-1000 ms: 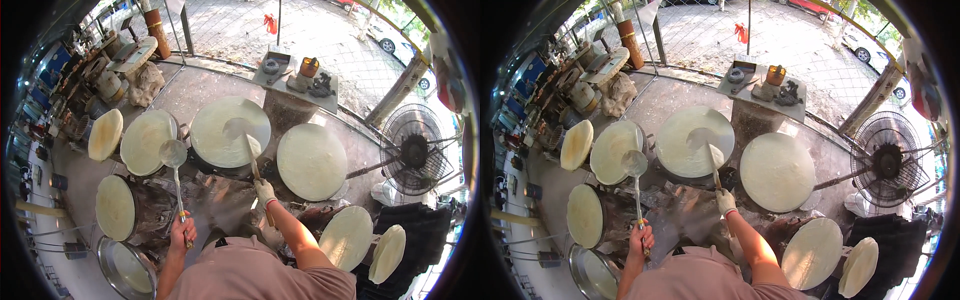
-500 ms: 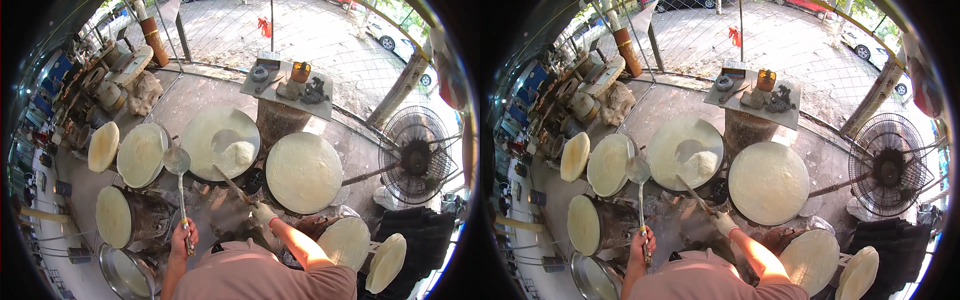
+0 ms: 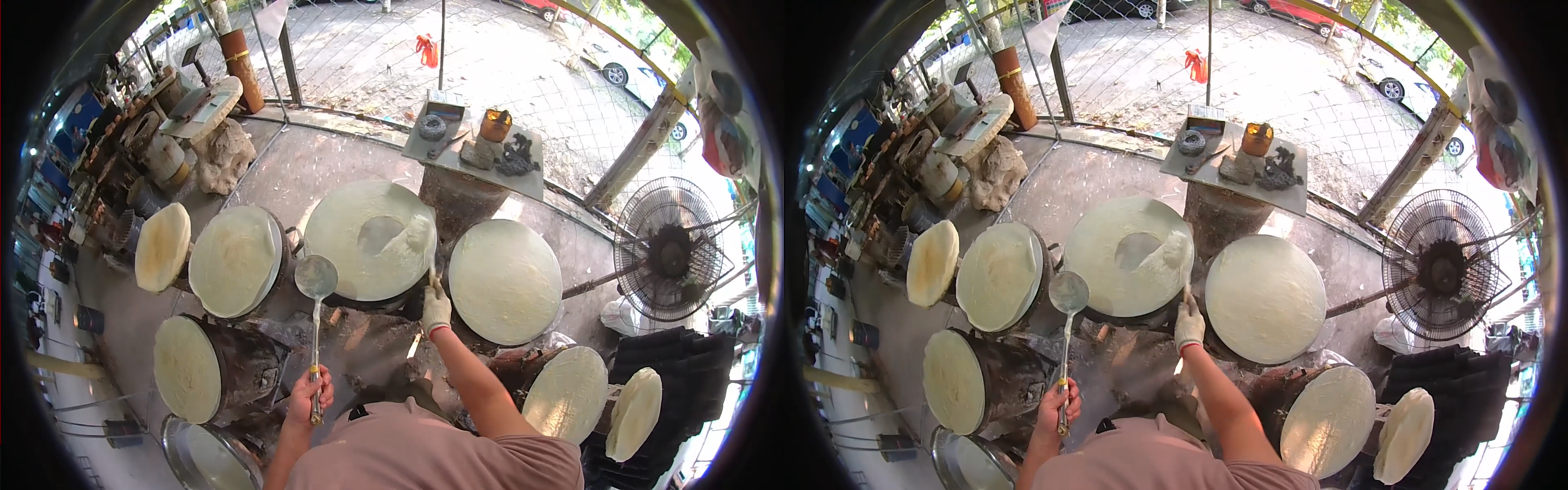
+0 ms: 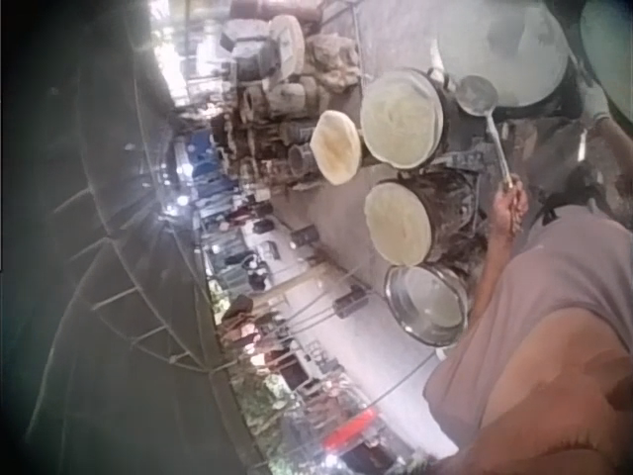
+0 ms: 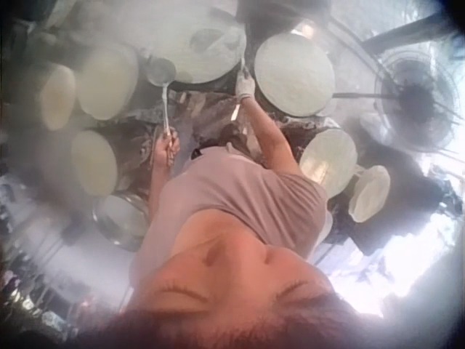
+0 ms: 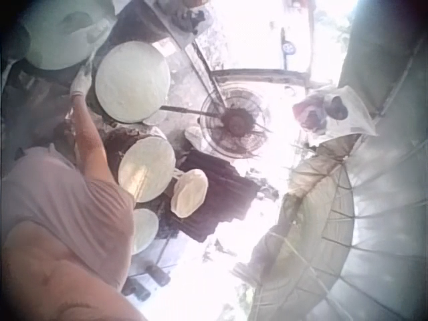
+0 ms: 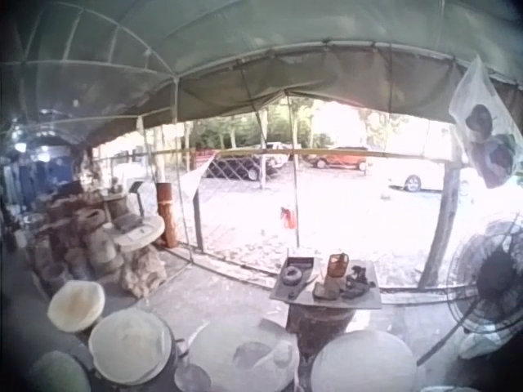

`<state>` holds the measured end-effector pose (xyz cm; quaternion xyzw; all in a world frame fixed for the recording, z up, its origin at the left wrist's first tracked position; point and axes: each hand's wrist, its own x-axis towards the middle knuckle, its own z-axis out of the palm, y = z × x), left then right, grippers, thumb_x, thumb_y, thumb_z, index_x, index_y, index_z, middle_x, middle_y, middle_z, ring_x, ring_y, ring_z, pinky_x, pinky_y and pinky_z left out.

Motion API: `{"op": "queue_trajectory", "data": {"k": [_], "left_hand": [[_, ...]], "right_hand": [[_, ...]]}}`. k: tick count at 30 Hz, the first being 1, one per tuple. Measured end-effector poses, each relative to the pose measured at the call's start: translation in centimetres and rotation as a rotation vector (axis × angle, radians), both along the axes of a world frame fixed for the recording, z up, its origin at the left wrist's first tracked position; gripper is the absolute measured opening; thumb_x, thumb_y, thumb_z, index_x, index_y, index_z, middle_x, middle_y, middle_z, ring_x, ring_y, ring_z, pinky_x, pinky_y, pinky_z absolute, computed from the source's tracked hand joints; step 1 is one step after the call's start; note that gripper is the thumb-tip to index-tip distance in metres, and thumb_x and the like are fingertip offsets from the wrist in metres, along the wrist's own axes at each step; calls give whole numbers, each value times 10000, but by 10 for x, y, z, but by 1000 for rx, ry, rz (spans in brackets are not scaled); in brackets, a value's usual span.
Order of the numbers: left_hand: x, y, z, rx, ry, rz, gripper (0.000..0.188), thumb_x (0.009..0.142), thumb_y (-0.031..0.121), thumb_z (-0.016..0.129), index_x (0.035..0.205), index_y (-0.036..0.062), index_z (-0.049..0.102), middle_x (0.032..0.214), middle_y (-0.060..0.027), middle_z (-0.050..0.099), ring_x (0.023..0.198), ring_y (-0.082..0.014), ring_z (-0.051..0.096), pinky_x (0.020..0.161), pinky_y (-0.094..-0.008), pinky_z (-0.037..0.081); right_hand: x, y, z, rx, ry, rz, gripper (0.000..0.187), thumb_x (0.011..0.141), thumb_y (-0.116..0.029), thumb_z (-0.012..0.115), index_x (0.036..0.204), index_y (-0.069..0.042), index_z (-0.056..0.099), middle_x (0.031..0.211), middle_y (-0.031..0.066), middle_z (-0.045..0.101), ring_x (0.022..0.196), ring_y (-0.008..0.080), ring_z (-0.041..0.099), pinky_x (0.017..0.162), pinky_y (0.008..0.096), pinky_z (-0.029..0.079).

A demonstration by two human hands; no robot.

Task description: The person spreads thin layers of batter onto multiple hot plates using a ladle and a wooden stick, then peels the cooked skins off and stacks them.

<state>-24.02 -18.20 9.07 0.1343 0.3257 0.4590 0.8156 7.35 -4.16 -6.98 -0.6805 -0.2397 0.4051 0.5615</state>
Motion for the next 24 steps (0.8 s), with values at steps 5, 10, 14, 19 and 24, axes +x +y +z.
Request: {"op": "queue_trajectory", "data": {"k": [5,10,14,19,24], "left_hand": [[-15,15,-12,-44,-2,-33,169,911,88,526,1068,46,482,854,-78,495,558,-141,464,466,-255,388],[-2,27,-8,-77,45,-56,150,911,87,511,1051,47,479,841,-82,502,567,-151,472,479,-267,399],[17,28,-12,-153,48,-52,152,892,68,513,1038,47,477,844,-81,507,584,-151,478,501,-281,408],[41,29,-16,-240,32,-40,129,897,71,504,1022,47,481,815,-75,501,570,-138,461,489,-263,393],[45,23,-28,-301,73,-24,105,906,92,498,1001,48,488,737,-53,471,499,-101,410,430,-248,353]], "right_hand": [[-4,29,4,-185,-121,373,411,904,-266,515,1226,-16,569,1125,203,634,1090,240,592,922,286,418],[9,16,-11,-209,-228,139,427,919,-384,513,1217,-86,586,1050,191,656,940,289,638,833,367,467],[20,56,13,-219,-527,587,384,868,-322,511,1171,-112,617,1064,238,618,1019,372,591,888,410,452],[64,76,-7,-150,-401,405,386,884,-337,511,1150,-84,627,1074,243,615,1050,351,589,889,386,456],[65,75,29,-111,-302,761,362,894,-274,589,1179,-53,623,765,12,601,662,93,507,613,259,437]]}}
